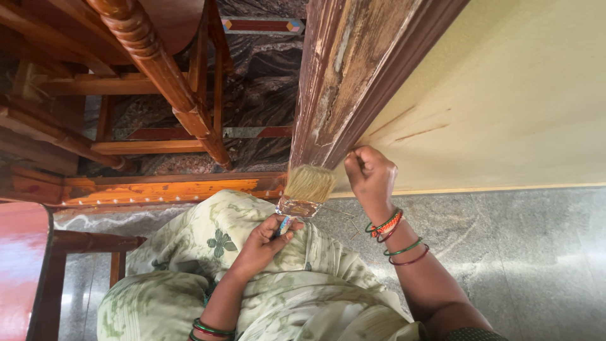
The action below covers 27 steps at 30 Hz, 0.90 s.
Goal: The person sits on the floor and uses a brush to clean a wooden chair and a nearby door frame. They scrub the chair seat and legs, then move to the door frame to remove debris from the wood grain.
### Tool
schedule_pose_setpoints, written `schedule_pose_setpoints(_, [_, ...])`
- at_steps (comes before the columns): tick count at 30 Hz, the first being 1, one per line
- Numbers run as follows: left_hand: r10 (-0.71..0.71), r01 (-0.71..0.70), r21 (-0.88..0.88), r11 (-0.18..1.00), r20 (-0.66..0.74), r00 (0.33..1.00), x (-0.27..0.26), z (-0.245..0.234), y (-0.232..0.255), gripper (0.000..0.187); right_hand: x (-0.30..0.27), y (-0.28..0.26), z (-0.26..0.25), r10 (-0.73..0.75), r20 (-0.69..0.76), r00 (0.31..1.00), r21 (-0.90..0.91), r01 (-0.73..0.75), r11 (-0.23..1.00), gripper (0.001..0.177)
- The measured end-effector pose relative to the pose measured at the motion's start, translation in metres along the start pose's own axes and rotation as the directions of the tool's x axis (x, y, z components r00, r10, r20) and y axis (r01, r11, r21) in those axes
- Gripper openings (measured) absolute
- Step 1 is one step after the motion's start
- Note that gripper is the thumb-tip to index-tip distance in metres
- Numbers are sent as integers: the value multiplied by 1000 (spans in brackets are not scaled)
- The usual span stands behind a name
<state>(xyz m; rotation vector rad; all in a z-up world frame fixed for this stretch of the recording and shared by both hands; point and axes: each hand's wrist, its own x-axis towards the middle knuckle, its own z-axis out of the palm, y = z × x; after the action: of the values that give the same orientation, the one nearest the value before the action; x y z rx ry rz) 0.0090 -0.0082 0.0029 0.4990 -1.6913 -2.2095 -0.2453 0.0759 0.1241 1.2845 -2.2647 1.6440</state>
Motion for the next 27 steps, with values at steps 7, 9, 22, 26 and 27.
schedule_pose_setpoints(7, [-40,40,8,999,-20,999,9,-3,-4,25,24,-28,-66,86,-47,995,280,-69,957,4])
schedule_pose_setpoints(9, [-19,19,-23,1000,2,1000,9,-3,-1,27,30,-49,-91,22,88,996,10,-23,1000,7])
schedule_pose_setpoints(22, [1,-1,-16,1000,-16,1000,0,1,-4,23,9,-20,-27,125,182,975,-439,-33,898,33])
schedule_pose_setpoints(26, [19,-19,-10,1000,-12,1000,-2,2,-2,24,11,-15,-24,32,106,994,-357,8,934,24])
schedule_pose_setpoints(27, [22,-22,-17,1000,-5,1000,-1,2,-1,24,11,-13,-23,10,80,997,-348,19,937,23])
